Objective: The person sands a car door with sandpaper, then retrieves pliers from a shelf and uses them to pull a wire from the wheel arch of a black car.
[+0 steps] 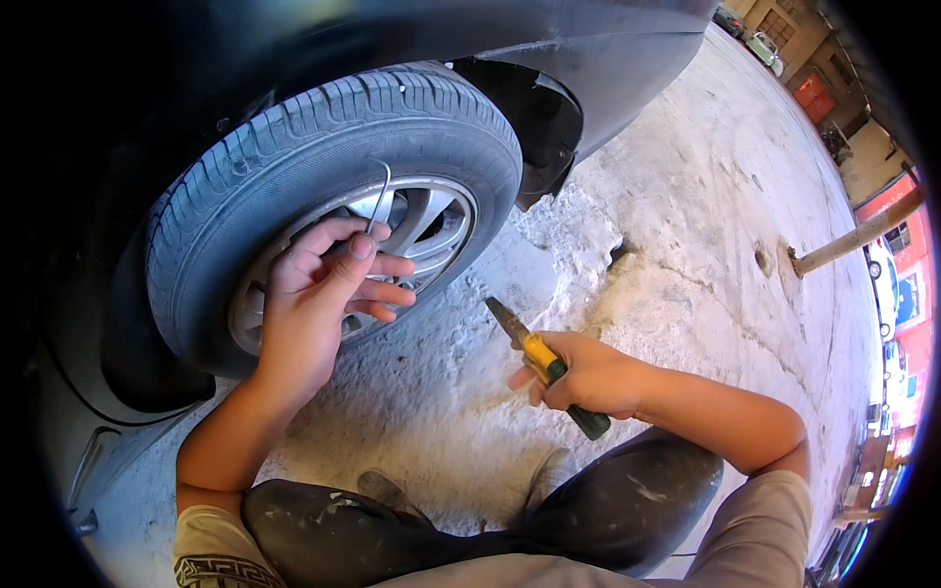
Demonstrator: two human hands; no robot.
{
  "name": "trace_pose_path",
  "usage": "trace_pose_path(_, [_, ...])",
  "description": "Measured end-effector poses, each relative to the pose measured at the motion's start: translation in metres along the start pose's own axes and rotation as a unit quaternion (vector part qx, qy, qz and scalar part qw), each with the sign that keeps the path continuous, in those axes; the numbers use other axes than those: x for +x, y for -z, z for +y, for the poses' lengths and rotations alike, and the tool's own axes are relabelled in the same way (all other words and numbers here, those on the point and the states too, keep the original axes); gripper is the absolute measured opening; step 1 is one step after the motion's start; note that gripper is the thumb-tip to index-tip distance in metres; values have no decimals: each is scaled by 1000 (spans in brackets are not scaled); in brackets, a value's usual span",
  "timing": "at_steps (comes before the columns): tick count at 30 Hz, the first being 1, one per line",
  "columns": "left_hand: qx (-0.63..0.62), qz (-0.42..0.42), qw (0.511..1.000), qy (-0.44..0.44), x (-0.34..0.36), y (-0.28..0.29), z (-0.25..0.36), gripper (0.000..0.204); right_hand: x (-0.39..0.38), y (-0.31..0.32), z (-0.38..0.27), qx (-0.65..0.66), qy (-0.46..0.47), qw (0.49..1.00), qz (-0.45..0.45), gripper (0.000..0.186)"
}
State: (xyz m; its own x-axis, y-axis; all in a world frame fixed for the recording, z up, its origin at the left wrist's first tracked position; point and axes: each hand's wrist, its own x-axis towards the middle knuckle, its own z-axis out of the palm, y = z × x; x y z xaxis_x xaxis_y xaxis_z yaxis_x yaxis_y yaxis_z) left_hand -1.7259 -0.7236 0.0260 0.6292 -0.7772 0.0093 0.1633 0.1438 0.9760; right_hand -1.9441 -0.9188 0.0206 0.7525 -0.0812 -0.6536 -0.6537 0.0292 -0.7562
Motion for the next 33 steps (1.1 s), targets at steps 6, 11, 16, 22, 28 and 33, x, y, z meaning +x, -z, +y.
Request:
trace_pose_path(6, [55, 26, 997, 46, -2, -1, 1, 36, -3, -3, -28, 72, 95, 992, -43, 53])
trace_pose_path(11, [42, -1, 998, 39, -2, -4, -8, 34, -6, -11, -34, 70, 123, 990, 2, 46])
trace_pose_path(16, [31, -28, 997, 62, -1, -10, -7, 33, -1, -2, -19, 16, 152, 988, 18, 35])
trace_pose_path(22, [15, -24, 999, 21, 1, -15, -17, 27, -3, -10, -17, -198, 267, 937, 106, 49])
trace_pose_path(28, [63, -46, 997, -23, -7, -23, -19, 21, -2, -18, -17, -242, 338, 899, 138, 50])
trace_pose_path(33, [74, -73, 994, -33, -10, -26, -19, 18, -1, -19, -18, -262, 360, 885, 135, 50])
